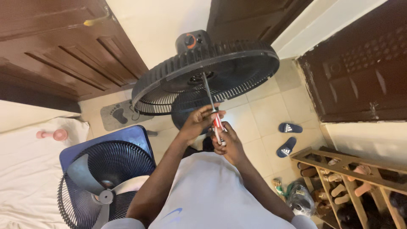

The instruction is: The person uses a screwdriver to tighten screws on the front grill of a standing fan. They repeatedly rotate the grill and adjust the screwdriver to secure the fan components.

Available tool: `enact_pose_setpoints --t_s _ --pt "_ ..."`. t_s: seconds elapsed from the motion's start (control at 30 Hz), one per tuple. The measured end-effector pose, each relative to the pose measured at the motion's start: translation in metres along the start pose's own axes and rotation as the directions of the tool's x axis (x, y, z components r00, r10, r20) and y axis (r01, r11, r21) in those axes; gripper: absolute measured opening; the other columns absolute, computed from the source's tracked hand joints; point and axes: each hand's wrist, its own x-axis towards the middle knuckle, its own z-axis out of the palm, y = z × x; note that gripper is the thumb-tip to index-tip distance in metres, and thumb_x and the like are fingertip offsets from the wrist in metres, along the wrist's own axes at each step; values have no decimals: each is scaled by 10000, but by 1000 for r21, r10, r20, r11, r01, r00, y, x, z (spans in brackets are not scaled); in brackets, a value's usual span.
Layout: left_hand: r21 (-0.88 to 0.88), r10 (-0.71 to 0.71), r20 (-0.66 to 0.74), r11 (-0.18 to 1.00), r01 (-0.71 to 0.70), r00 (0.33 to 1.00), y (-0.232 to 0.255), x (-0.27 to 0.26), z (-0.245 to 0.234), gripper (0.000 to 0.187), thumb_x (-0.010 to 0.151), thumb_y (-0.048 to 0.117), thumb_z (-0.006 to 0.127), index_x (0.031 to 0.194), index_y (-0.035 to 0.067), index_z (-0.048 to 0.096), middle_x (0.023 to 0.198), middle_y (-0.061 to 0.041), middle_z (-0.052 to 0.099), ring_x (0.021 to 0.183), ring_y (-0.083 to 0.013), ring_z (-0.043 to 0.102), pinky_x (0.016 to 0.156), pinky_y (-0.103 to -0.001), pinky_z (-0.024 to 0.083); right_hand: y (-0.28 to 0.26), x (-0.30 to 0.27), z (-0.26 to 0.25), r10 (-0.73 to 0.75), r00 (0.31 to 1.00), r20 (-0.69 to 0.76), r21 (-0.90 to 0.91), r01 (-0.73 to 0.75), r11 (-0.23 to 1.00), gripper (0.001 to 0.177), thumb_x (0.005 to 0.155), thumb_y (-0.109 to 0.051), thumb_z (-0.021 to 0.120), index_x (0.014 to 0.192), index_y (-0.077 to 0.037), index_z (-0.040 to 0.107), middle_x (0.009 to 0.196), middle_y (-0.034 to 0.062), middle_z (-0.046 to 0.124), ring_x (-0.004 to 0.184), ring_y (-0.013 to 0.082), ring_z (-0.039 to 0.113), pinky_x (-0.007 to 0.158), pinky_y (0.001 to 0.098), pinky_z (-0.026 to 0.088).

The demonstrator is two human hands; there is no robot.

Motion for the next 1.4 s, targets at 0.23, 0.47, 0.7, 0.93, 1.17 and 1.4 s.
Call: enact_pose_setpoints --t_s 0.23,0.47,0.7,0.93,1.17,1.4 --pt "9 69 -132 998 -69 989 -40 14 -17 365 899 40 761 1250 -13 677 962 -85 768 841 -126 716 808 -291 598 9 5 -9 -60 998 32 88 57 994 399 1036 -376 539 1242 -41 470 734 58 562 465 62 395 385 210 316" --pt "351 355 -374 909 -223 857 -42 16 1 257 975 77 783 1183 -68 744 911 -119 754 784 -139 643 727 -314 535 13 10 -7 -288 958 -8 -516 242 821 277 1041 -282 556 1223 -110 438 791 41 603 520 51 453 452 222 351" --pt "-101 127 -184 984 -147 975 -4 4 17 376 876 141 710 1233 36 657 980 -130 792 867 -202 782 750 -317 642 -10 14 -27 158 871 465 370 -354 859 437 1078 -456 419 1312 -94 491 789 34 567 536 118 433 496 266 350" --pt "537 346 -559 843 11 753 -11 11 54 376 898 161 823 1184 -55 709 873 -187 760 746 -255 715 652 -318 564 4 32 -46 -200 970 136 -532 242 811 384 1051 -445 563 1236 -139 423 755 31 556 548 108 467 467 291 375" --pt "44 280 -340 958 -282 898 -14 4 33 448 860 129 716 1275 7 601 957 -73 788 793 -150 776 665 -278 655 -3 31 -47 161 815 557 334 -397 855 427 1063 -526 485 1283 -161 467 715 -12 527 565 99 474 524 255 349" --pt "513 402 -548 854 -85 734 -14 8 42 468 823 97 839 1253 -13 690 879 -143 768 698 -172 701 594 -293 573 21 46 -38 -366 921 132 -720 343 603 503 953 -537 603 1188 -173 348 733 -20 591 593 83 579 446 242 465"
